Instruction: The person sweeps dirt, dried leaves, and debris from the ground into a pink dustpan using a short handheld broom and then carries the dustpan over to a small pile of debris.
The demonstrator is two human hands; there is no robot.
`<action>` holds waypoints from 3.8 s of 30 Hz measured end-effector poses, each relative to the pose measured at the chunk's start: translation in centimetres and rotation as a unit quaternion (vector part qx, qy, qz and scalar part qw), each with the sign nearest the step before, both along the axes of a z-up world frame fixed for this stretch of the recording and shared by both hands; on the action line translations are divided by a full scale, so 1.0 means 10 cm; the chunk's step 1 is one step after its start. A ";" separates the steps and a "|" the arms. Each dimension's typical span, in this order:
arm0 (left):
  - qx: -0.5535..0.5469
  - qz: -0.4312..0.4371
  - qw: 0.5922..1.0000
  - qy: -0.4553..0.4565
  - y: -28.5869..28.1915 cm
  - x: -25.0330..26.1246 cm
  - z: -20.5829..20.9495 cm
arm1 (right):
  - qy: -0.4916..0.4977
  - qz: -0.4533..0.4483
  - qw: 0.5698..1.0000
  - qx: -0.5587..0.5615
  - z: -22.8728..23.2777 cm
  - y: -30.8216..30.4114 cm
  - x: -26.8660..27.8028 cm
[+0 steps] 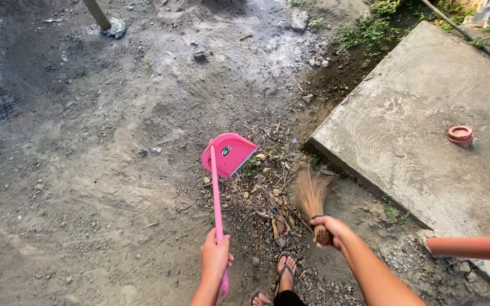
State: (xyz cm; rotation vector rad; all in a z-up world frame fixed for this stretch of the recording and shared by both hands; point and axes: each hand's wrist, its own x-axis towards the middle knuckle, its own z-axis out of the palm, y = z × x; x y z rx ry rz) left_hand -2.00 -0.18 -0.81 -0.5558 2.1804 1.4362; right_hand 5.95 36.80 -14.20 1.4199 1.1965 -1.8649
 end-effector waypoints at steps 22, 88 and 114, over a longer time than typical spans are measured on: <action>0.021 0.018 0.999 -0.018 0.96 -0.87 -0.05 | 0.012 0.142 0.988 0.066 0.32 1.41 0.18; -0.053 -0.313 0.947 -0.042 -0.40 -1.62 0.13 | 0.120 -0.354 0.922 -0.102 1.00 -2.81 2.07; -0.053 -0.369 0.914 -0.158 -0.41 -3.31 -1.30 | 0.024 -0.481 0.874 -0.061 1.52 -3.64 0.32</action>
